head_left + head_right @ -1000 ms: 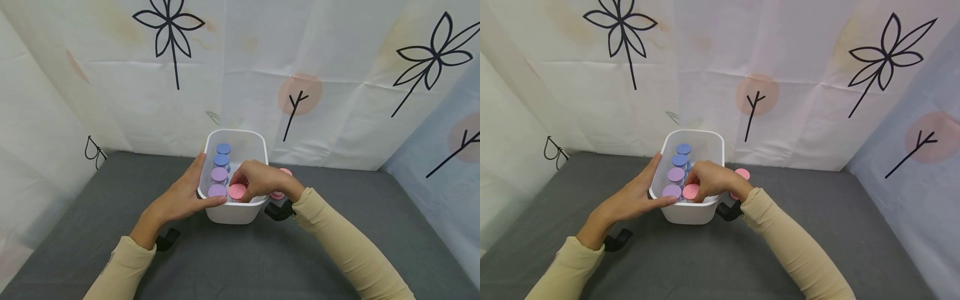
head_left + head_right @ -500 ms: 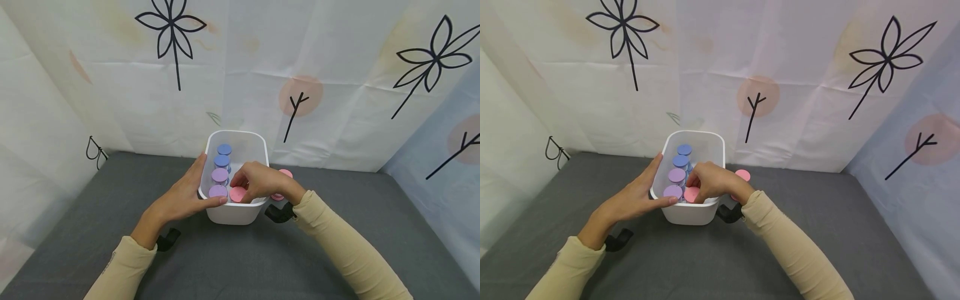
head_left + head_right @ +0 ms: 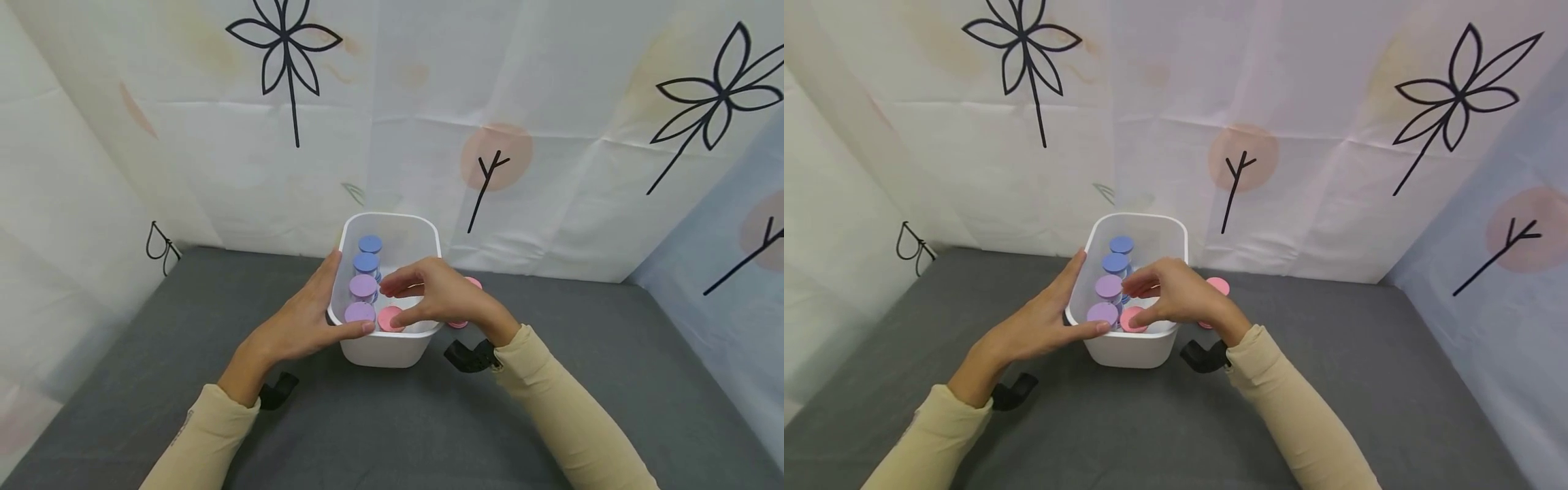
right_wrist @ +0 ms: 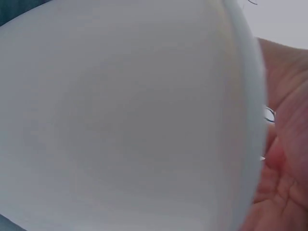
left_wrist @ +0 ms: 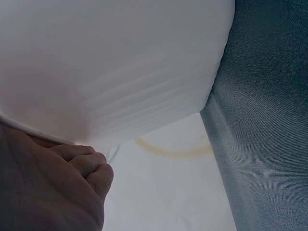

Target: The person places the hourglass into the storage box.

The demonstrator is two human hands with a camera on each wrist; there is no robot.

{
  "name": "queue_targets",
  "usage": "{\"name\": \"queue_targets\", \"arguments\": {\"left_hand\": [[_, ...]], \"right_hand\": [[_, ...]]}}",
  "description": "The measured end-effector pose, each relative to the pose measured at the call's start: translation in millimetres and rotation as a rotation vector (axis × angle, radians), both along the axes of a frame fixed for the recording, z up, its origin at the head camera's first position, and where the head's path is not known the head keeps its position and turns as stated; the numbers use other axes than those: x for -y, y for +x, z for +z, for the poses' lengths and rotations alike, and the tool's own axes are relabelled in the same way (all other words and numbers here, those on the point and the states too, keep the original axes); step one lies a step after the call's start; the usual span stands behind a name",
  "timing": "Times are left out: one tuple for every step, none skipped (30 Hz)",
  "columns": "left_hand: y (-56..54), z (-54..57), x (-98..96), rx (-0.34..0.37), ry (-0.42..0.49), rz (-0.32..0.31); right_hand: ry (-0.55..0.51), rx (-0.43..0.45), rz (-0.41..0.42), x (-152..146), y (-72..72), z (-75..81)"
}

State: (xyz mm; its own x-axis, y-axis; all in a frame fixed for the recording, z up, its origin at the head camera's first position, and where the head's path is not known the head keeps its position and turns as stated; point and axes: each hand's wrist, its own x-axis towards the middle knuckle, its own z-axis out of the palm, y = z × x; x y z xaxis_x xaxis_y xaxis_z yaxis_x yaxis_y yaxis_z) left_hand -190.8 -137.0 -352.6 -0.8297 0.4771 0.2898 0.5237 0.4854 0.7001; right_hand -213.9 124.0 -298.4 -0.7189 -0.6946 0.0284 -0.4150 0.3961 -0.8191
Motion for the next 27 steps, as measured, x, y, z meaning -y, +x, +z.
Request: {"name": "queue_targets", "arguments": {"left_hand": [[0.1, 0.1, -0.2, 0.006, -0.001, 0.002], [0.2, 0.4, -0.4, 0.01, -0.002, 0.004], [0.3, 0.7, -0.5, 0.012, -0.002, 0.005], [0.3, 1.1, -0.6, 0.008, -0.001, 0.002], [0.3, 1.5, -0.6, 0.004, 0.0, 0.0], [0.3, 1.7, -0.6, 0.0, 0.0, -0.002], [0.3, 1.9, -0.5, -0.003, -0.002, -0.001], [0.5, 2.2, -0.5, -0.007, -0.004, 0.001], [0.5, 2.3, -0.4, -0.01, -0.005, 0.001], [0.3, 2.2, -0.4, -0.014, -0.006, -0.001], [0.4, 2.1, -0.3, -0.012, -0.009, 0.003], [0.5, 1.9, -0.3, -0.009, -0.009, 0.006], [0.4, 1.7, -0.2, -0.008, -0.008, 0.006], [0.5, 1.5, -0.2, -0.006, -0.006, 0.007], [0.4, 1.3, -0.3, -0.006, -0.004, 0.006], [0.4, 1.1, -0.3, -0.005, -0.001, 0.005], [0.7, 0.9, -0.4, -0.002, 0.001, 0.006], [0.7, 0.9, -0.5, -0.001, 0.003, 0.006], [0.5, 0.6, -0.6, -0.002, 0.005, 0.005], [0.6, 0.7, -0.7, -0.001, 0.005, 0.006], [0.8, 0.8, -0.8, 0.0, 0.004, 0.007], [0.8, 0.8, -0.8, -0.002, 0.002, 0.007], [0.8, 0.9, -0.9, -0.001, 0.002, 0.009], [0.7, 1.0, -1.1, -0.002, 0.003, 0.009], [0.7, 1.1, -1.1, -0.003, 0.002, 0.007], [0.8, 1.2, -1.2, -0.003, 0.001, 0.007], [0.9, 1.2, -1.2, -0.003, 0.0, 0.006]], "right_hand": [[-0.025, -0.011, -0.017, -1.5, 1.4, 0.4], [-0.05, -0.022, -0.038, -2.9, 2.9, 0.9], [-0.079, -0.035, -0.062, -4.5, 4.6, 1.4], [-0.108, -0.042, -0.091, -6.0, 6.4, 2.2], [-0.14, -0.045, -0.12, -7.7, 8.2, 2.6], [-0.175, -0.045, -0.149, -9.6, 10.2, 3.1], [-0.213, -0.041, -0.176, -11.6, 12.1, 3.3], [-0.251, -0.033, -0.197, -13.9, 14.3, 3.4], [-0.291, -0.022, -0.214, -16.2, 16.6, 3.2], [-0.325, -0.013, -0.228, -18.6, 18.9, 2.7], [-0.352, -0.007, -0.24, -20.8, 21.3, 1.9], [-0.369, -0.008, -0.249, -23.2, 23.7, 1.0], [-0.377, -0.011, -0.26, -25.4, 26.2, -0.2], [-0.385, -0.011, -0.27, -27.4, 28.6, -1.3], [-0.393, -0.012, -0.277, -29.2, 30.9, -2.6], [-0.397, -0.014, -0.287, -30.8, 33.1, -4.1], [-0.401, -0.015, -0.294, -32.4, 35.2, -5.3], [-0.403, -0.015, -0.302, -33.9, 37.0, -6.5], [-0.406, -0.016, -0.31, -35.1, 38.6, -7.4], [-0.411, -0.018, -0.315, -36.4, 39.9, -8.4], [-0.413, -0.021, -0.321, -37.5, 40.9, -9.1], [-0.413, -0.024, -0.329, -38.7, 41.8, -9.6], [-0.415, -0.03, -0.334, -39.7, 42.3, -9.9], [-0.418, -0.034, -0.34, -40.9, 42.7, -10.1], [-0.424, -0.039, -0.345, -42.4, 42.4, -10.8], [-0.43, -0.041, -0.354, -43.9, 42.2, -11.1], [-0.433, -0.043, -0.365, -45.9, 41.7, -11.5]]}}
